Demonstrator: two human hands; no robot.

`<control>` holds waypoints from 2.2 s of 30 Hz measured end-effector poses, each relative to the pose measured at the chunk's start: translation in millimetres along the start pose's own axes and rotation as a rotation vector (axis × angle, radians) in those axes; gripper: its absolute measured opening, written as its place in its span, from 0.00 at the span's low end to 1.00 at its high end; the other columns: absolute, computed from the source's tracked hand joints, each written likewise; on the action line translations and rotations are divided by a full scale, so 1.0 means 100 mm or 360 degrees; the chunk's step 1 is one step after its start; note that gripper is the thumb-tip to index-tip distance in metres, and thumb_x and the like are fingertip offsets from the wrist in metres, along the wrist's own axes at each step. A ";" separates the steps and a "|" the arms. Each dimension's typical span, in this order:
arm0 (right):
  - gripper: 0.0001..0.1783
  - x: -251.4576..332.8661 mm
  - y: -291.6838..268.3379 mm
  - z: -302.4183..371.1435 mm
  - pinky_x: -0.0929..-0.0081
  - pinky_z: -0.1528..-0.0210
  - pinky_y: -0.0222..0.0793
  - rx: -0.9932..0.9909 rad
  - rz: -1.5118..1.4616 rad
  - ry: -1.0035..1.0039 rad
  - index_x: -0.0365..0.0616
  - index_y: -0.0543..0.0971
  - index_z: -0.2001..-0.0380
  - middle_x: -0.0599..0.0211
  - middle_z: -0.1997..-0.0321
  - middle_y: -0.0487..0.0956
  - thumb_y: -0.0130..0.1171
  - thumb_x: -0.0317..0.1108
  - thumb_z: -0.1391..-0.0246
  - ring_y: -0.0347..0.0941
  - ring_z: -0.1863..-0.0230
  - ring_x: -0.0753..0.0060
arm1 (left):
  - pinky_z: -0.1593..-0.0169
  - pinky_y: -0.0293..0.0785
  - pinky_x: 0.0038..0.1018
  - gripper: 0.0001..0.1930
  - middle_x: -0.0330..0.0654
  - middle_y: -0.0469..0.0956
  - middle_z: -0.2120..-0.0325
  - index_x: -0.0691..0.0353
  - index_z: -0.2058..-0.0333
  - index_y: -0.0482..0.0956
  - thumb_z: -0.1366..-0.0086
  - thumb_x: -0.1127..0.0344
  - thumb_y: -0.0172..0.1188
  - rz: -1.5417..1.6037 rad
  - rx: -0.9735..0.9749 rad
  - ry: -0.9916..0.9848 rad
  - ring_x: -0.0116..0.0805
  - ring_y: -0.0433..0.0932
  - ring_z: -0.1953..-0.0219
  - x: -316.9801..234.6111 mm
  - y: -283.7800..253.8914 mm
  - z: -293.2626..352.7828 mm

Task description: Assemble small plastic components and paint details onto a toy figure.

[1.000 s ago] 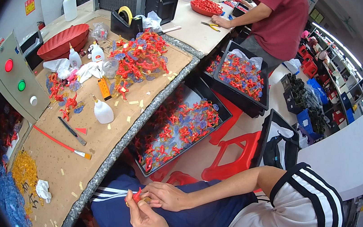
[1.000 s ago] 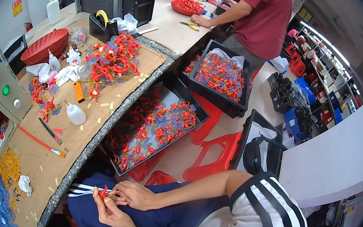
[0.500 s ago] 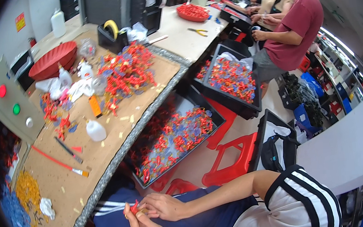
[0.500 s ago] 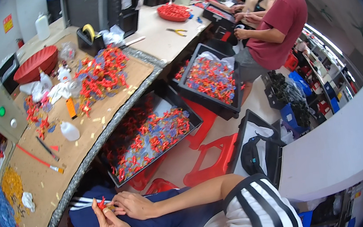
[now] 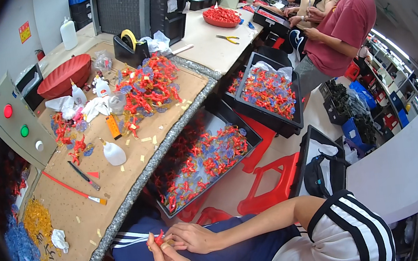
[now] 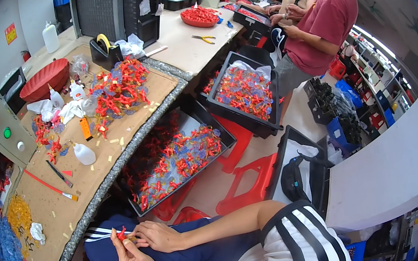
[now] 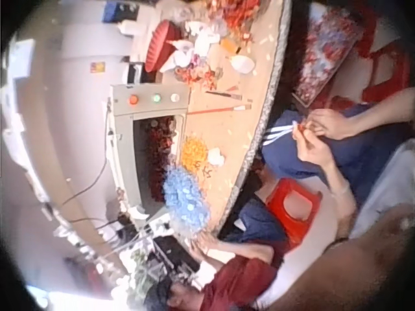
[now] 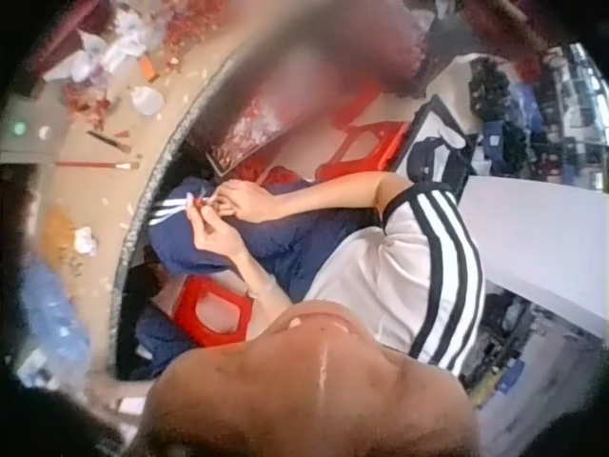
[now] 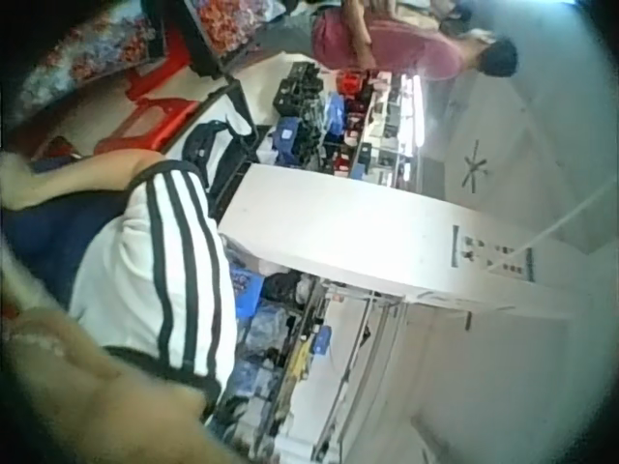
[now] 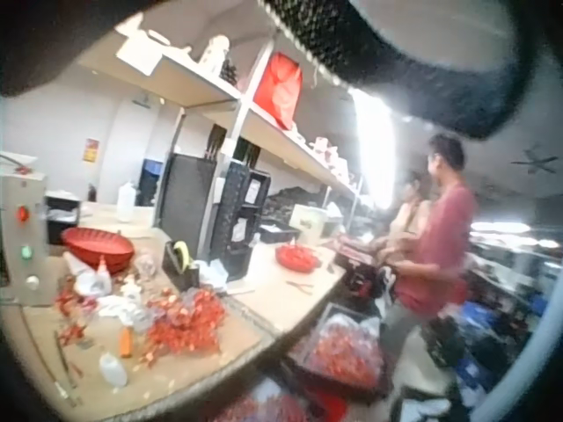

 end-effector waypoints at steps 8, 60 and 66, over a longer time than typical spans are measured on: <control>0.15 0.04 0.00 -0.02 0.61 0.61 0.71 -0.0005 0.0009 -0.0124 0.38 0.75 0.59 0.56 0.64 0.76 0.57 0.30 0.52 0.74 0.59 0.52 | 0.79 0.68 0.14 0.20 0.45 0.77 0.73 0.72 0.42 0.67 0.32 0.77 0.43 0.0007 0.0036 -0.0002 0.21 0.71 0.82 -0.02 0.00 -0.03; 0.11 0.04 -0.03 0.02 0.60 0.54 0.67 -0.0029 -0.0018 0.0010 0.39 0.74 0.60 0.55 0.64 0.74 0.48 0.30 0.46 0.71 0.58 0.52 | 0.77 0.65 0.15 0.21 0.43 0.76 0.74 0.69 0.41 0.68 0.32 0.75 0.44 -0.0140 -0.0047 -0.0004 0.19 0.67 0.83 0.13 -0.06 0.02; 0.11 0.02 -0.03 0.02 0.60 0.54 0.68 -0.0026 -0.0015 0.0064 0.38 0.74 0.61 0.55 0.63 0.74 0.48 0.30 0.45 0.72 0.57 0.52 | 0.77 0.65 0.15 0.20 0.43 0.76 0.74 0.69 0.42 0.68 0.32 0.75 0.43 -0.0136 -0.0041 -0.0001 0.19 0.67 0.83 0.14 -0.04 0.02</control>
Point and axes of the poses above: each hand's wrist, its own z-axis away from the middle knuckle, its own y-axis out of the palm, x = y × z, the point moved 7 cm from there along -z, towards the middle knuckle
